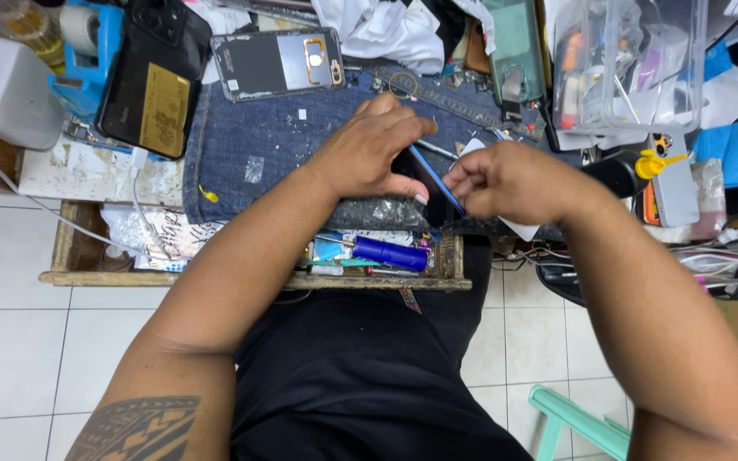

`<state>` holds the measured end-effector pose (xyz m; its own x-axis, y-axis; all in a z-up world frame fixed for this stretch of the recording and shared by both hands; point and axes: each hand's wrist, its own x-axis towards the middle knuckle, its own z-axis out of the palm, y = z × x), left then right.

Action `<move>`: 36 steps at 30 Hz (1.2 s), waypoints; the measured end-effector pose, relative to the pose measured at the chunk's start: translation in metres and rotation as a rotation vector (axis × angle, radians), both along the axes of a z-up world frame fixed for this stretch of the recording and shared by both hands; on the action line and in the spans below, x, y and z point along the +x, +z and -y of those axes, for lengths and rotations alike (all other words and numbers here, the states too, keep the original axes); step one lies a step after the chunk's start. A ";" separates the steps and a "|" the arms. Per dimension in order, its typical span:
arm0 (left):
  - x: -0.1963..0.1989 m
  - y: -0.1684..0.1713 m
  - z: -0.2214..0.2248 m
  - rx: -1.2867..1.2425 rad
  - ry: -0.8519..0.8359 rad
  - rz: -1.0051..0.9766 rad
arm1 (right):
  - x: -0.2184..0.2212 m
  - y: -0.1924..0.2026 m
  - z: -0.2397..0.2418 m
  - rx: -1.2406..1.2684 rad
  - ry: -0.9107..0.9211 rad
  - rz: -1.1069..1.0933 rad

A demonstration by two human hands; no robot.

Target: The person uses a screwdriver and tweezers to disassemble a mobile phone, detaches internal components, and handles the phone frame and parts on a cluttered workbench.

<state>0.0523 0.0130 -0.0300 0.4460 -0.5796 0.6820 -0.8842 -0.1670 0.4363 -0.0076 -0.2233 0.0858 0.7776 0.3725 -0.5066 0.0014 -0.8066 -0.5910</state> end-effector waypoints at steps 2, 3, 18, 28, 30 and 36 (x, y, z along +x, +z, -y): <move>0.000 0.000 -0.002 -0.003 0.010 0.000 | -0.013 -0.006 0.007 0.079 0.012 0.056; -0.002 -0.001 -0.003 -0.002 0.010 -0.005 | -0.021 -0.010 0.010 0.149 -0.011 0.066; -0.007 -0.004 0.002 0.013 0.026 -0.051 | -0.048 -0.025 0.014 0.019 -0.069 0.362; -0.004 -0.002 -0.002 -0.031 -0.024 -0.017 | -0.077 -0.111 0.015 0.442 -0.035 1.106; -0.004 0.001 0.000 -0.025 -0.030 -0.019 | -0.077 -0.123 0.009 0.524 -0.044 1.186; -0.001 0.000 0.001 -0.008 -0.046 0.067 | -0.070 -0.125 0.010 0.548 0.009 1.287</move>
